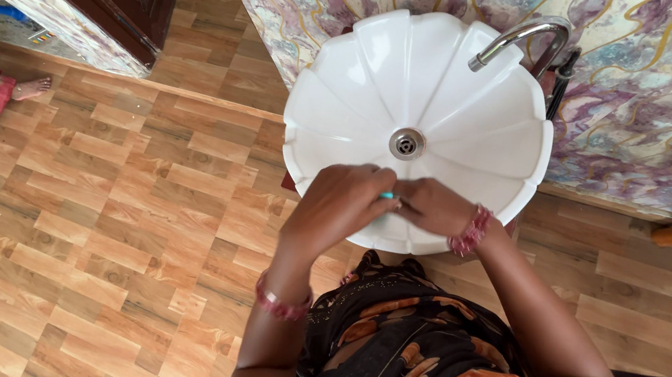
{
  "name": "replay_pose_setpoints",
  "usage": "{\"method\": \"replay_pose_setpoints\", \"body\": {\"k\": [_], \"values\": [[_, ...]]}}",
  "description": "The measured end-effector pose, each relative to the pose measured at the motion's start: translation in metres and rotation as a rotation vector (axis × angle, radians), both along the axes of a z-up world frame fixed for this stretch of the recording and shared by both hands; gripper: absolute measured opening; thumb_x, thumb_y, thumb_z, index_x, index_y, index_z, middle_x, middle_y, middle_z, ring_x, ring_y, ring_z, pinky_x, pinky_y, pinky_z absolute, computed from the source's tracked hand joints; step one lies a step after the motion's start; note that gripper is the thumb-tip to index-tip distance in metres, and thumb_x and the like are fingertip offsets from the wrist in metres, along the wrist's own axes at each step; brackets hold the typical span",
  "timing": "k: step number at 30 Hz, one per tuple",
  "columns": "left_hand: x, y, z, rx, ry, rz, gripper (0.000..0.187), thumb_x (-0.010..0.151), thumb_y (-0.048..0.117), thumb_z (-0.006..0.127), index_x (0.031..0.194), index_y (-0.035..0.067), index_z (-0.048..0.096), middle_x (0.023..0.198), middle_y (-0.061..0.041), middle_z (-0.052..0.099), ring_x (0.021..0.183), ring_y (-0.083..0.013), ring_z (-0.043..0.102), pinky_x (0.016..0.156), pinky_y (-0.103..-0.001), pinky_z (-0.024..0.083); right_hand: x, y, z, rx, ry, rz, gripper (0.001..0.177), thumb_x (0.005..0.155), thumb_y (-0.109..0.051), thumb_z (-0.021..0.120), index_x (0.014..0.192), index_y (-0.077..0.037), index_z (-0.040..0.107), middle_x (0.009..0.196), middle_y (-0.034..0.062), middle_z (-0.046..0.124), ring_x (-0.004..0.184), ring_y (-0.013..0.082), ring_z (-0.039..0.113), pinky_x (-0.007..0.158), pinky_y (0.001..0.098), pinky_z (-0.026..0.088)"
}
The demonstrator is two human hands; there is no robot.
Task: The person holds a blue toothbrush over a white sink and turns it over by hand repeatedly.
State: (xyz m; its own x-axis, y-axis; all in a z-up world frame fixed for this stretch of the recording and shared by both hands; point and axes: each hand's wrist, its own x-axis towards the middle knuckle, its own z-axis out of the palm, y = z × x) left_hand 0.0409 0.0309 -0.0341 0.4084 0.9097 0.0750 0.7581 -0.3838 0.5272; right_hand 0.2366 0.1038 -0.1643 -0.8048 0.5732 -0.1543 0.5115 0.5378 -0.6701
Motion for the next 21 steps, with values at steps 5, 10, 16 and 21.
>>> {"method": "replay_pose_setpoints", "body": {"k": [5,10,16,21], "values": [[0.017,0.024,-0.036,0.116,-0.029,-0.044,0.024,0.083,0.024,0.076,0.084,0.003,0.064,0.071,-0.013,0.065,0.067,-0.0295,0.065,0.059,-0.042,0.048,0.018,0.02,-0.008,0.117,0.106,-0.1,0.039,0.096,-0.027,0.058,0.127,-0.002,0.06,0.082,0.0192,0.073,0.078,0.0383,0.07,0.075,0.0493,0.055],[0.016,0.007,0.001,0.047,-0.178,-0.007,0.03,0.086,0.029,0.078,0.078,0.004,0.065,0.065,-0.011,0.064,0.06,-0.0266,0.063,0.056,-0.039,0.046,0.04,0.0,0.024,0.038,0.105,-0.024,0.039,0.097,-0.028,0.061,0.127,-0.003,0.061,0.081,0.018,0.073,0.078,0.0354,0.072,0.075,0.0473,0.056],[0.032,0.021,-0.023,0.059,-0.155,-0.02,0.03,0.084,0.032,0.078,0.076,0.007,0.066,0.064,-0.009,0.065,0.058,-0.0239,0.064,0.055,-0.038,0.047,0.046,0.02,-0.007,0.109,0.339,0.024,0.037,0.094,-0.019,0.063,0.125,0.001,0.065,0.117,0.0183,0.072,0.097,0.0341,0.072,0.089,0.0422,0.056],[0.043,0.026,-0.025,0.105,-0.135,-0.044,0.032,0.085,0.034,0.08,0.077,0.007,0.066,0.063,-0.009,0.065,0.058,-0.0238,0.062,0.055,-0.038,0.046,0.061,0.024,0.008,0.002,0.196,-0.063,0.04,0.089,-0.013,0.064,0.126,0.001,0.065,0.113,0.0184,0.074,0.093,0.0354,0.073,0.086,0.042,0.056]]}}
